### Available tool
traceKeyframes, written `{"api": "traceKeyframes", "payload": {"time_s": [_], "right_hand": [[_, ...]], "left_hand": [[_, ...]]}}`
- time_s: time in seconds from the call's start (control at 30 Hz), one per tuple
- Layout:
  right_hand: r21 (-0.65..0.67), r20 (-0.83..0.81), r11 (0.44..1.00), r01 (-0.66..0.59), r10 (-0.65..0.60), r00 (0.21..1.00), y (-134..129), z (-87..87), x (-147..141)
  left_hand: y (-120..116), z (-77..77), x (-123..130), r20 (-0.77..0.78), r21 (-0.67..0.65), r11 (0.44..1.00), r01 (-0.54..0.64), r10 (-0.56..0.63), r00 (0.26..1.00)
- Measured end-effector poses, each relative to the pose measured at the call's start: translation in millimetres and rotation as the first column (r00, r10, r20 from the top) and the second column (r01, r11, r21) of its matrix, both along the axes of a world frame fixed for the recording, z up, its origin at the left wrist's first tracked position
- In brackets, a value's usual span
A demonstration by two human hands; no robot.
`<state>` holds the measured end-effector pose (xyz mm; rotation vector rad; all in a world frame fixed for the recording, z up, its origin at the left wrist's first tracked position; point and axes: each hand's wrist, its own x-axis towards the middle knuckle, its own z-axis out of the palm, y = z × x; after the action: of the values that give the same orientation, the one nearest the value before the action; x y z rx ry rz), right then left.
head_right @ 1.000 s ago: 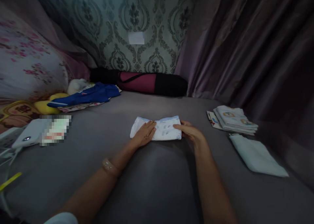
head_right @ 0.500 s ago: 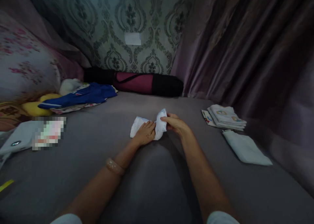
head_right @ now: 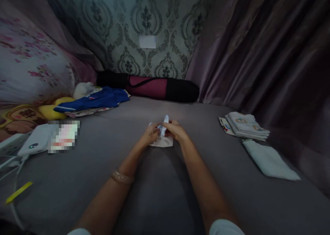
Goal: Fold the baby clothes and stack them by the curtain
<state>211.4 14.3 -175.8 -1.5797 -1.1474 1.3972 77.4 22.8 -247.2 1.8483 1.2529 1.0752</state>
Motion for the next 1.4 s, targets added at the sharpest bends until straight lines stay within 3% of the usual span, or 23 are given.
{"api": "traceKeyframes", "payload": {"time_s": [0.1,0.2,0.33,0.47,0.57,0.8,0.9,0.97,1.07,1.13,1.2,1.4], "right_hand": [[-0.011,0.067,0.999,-0.042,0.043,0.997,0,-2.1,-19],[-0.01,0.137,0.998,-0.064,0.065,0.989,2,-9.1,-39],[0.014,0.227,0.997,-0.071,0.067,0.972,12,-29.6,-53],[0.032,0.345,0.99,-0.137,0.118,0.931,21,-52.9,-55],[0.028,0.331,0.986,-0.163,0.144,0.933,21,-58.1,-55],[-0.044,0.127,0.992,-0.116,0.121,0.985,11,-31.0,-45],[0.119,0.169,0.992,-0.046,0.026,0.985,8,-27.0,-25],[0.323,0.345,0.944,-0.062,-0.057,0.937,3,-30.1,-10],[0.489,0.608,0.824,-0.287,-0.086,0.789,-9,-39.5,5],[0.49,0.696,0.753,-0.439,-0.035,0.717,-19,-46.8,8],[0.453,0.753,0.721,-0.524,0.005,0.658,-26,-53.4,7],[0.286,0.866,0.742,-0.607,0.071,0.495,-27,-64.0,9]], "left_hand": [[4,10.7,-24,0.139,-0.227,0.963,-0.143,0.177,0.974],[4,17.9,-43,0.258,-0.402,0.906,-0.135,0.253,0.932],[3,20.2,-51,0.264,-0.503,0.855,-0.126,0.291,0.92],[3,18.7,-51,0.26,-0.517,0.85,-0.105,0.272,0.927],[2,17.4,-52,0.268,-0.514,0.854,-0.087,0.256,0.929],[5,10.9,-49,0.22,-0.508,0.848,-0.15,0.296,0.93],[4,8.5,-48,0.214,-0.447,0.882,-0.15,0.268,0.939],[2,9.2,-47,0.215,-0.399,0.908,-0.128,0.228,0.95],[-2,12.2,-46,0.246,-0.377,0.926,-0.038,0.139,0.959],[-3,13.2,-44,0.254,-0.362,0.932,0.006,0.093,0.963],[-3,12.1,-43,0.242,-0.323,0.946,0.012,0.07,0.968],[1,4.6,-39,0.146,-0.331,0.94,-0.085,0.141,0.979]]}}
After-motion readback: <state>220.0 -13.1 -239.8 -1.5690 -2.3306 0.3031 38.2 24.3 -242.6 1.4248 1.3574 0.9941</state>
